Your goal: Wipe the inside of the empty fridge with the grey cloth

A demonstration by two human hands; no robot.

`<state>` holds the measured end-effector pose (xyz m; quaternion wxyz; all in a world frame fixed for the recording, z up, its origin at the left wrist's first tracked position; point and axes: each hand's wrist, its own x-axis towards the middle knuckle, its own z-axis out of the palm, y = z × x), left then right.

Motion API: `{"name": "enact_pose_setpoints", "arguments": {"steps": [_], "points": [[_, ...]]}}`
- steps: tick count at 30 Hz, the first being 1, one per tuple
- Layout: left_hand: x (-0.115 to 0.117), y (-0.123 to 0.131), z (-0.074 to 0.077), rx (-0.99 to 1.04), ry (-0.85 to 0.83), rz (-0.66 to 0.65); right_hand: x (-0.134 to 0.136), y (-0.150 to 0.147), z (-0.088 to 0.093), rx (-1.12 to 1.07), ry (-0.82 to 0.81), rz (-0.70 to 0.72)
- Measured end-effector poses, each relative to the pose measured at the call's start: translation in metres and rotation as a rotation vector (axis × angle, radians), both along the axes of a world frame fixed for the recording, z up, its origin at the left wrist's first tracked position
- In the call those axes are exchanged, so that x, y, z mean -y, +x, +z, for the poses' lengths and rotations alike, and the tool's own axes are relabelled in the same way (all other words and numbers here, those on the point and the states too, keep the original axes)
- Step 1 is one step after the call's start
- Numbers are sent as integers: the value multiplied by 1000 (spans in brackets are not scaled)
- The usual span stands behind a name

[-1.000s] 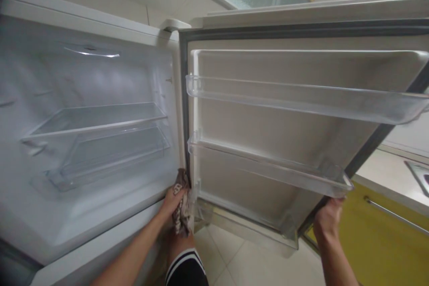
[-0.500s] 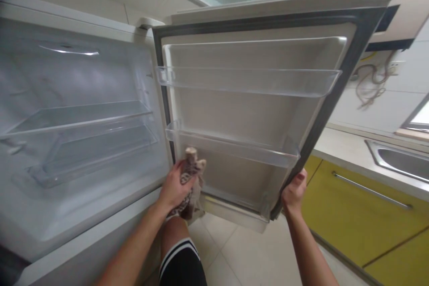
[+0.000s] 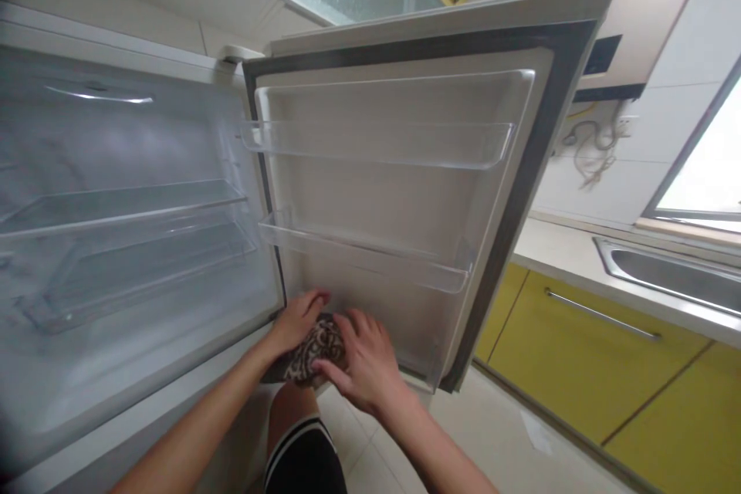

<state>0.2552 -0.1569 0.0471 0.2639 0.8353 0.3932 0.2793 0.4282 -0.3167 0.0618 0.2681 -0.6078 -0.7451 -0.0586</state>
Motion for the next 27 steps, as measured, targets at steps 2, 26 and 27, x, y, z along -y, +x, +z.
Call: {"name": "enact_pose_setpoints", "arguments": {"steps": [2,26,27], "points": [[-10,-26,-3,8,37,32,-35,-32,4,20,-280,-26],[4,-67,-69,-37,222,-48,-67,-40,2,25,-611,-45],[3,-67,-70,-26,203,-20,-84,-56,2,-67,-594,17]]}}
